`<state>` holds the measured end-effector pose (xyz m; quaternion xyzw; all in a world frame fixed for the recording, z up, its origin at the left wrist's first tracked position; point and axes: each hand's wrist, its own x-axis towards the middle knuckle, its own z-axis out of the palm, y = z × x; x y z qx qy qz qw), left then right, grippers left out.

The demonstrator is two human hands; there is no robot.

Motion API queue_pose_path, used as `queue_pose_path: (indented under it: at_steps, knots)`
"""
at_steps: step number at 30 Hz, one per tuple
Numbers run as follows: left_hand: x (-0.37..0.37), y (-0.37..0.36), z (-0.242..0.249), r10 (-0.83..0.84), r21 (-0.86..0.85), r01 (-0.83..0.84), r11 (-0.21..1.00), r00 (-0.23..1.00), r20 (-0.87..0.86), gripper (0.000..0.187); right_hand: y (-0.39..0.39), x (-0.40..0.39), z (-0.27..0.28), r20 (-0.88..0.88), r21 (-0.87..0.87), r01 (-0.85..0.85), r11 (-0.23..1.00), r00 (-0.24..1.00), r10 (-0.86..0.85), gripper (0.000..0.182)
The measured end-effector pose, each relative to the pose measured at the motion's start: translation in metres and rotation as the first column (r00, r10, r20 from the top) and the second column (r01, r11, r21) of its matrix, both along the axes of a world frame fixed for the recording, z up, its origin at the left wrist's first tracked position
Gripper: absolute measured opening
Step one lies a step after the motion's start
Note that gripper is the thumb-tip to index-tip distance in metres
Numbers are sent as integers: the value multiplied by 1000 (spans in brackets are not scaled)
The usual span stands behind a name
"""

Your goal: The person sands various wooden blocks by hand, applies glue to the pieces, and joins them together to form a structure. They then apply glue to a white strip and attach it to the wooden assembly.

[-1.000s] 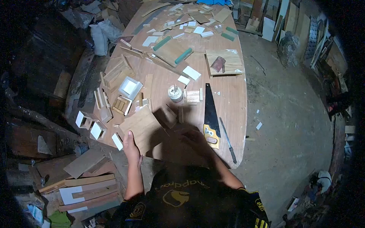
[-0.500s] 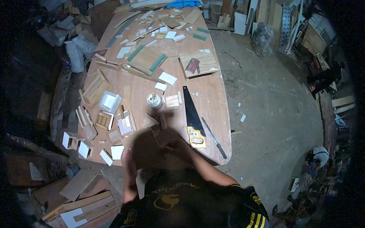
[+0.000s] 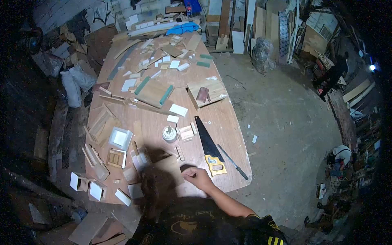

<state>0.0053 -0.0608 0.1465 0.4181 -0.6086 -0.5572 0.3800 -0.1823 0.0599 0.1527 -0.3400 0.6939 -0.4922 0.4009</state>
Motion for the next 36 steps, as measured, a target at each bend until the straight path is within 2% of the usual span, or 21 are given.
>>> queue_pose_path:
  at_steps: [2,3,5,7,8,9,10,11,13,14,17,18,19,21,22,23,25,29,33,36]
  knots:
    - [9,-10,-23,-38,-164,54,985,994,101,19,-2,8,-3,-34,6,19,1000,999,-19,15]
    - [14,-12,-31,-45,-170,60,984,995,91,19,-2,11,-3,-36,16,41,999,999,-40,16]
    - [21,-18,-49,-151,214,165,963,985,-82,15,-6,17,-3,-51,13,71,997,996,-70,16]
    - [18,-28,-38,-47,327,113,938,978,-203,15,-7,25,0,-78,93,107,990,992,-100,18]
    - [16,-26,-24,-138,15,137,990,990,16,16,-7,29,-5,-57,90,125,988,991,-120,18]
    - [11,-25,-6,-147,-285,218,934,957,249,17,-9,32,-6,-63,89,133,987,990,-128,18]
    - [9,-27,-1,-203,-193,262,946,939,277,19,-9,37,-5,-87,98,165,981,984,-157,17]
    - [9,-28,7,-217,-192,274,942,938,272,19,-9,42,-4,-110,105,200,974,976,-188,17]
    - [7,-30,24,-277,-352,362,863,922,270,18,-11,49,-3,-128,100,247,964,964,-233,16]
    - [6,-27,25,-242,-420,350,838,926,290,19,-11,52,-3,-122,115,278,954,957,-264,16]
    - [6,-22,36,-340,-416,426,804,902,265,20,-11,59,-15,-115,123,355,927,933,-342,16]
    - [4,-19,66,-429,-310,480,821,876,221,20,-9,62,-20,-110,118,387,914,920,-376,16]
    - [1,-17,68,-441,-308,492,815,870,222,20,-10,63,-21,-110,120,400,909,915,-388,16]
    - [0,-15,70,-590,-249,602,758,797,129,26,-9,65,-24,-57,57,472,880,881,-469,18]
    - [4,-14,60,-604,-323,632,705,773,195,27,-7,63,-27,-95,43,444,895,893,-439,18]
    - [6,-14,50,-621,-326,647,689,759,196,27,-4,62,-28,-95,40,465,884,883,-460,18]
    - [6,-16,43,-635,-340,643,686,758,149,29,0,58,-19,-15,54,404,913,915,-404,16]
    - [8,-16,48,-698,-261,721,643,691,188,27,13,56,-25,-18,14,367,930,930,-367,15]
    - [0,-15,33,-736,-333,756,564,643,214,26,22,64,-21,-18,-8,422,907,906,-422,15]
    - [-8,-8,36,-769,-306,771,558,619,160,26,31,69,-8,-76,75,516,853,856,-511,16]
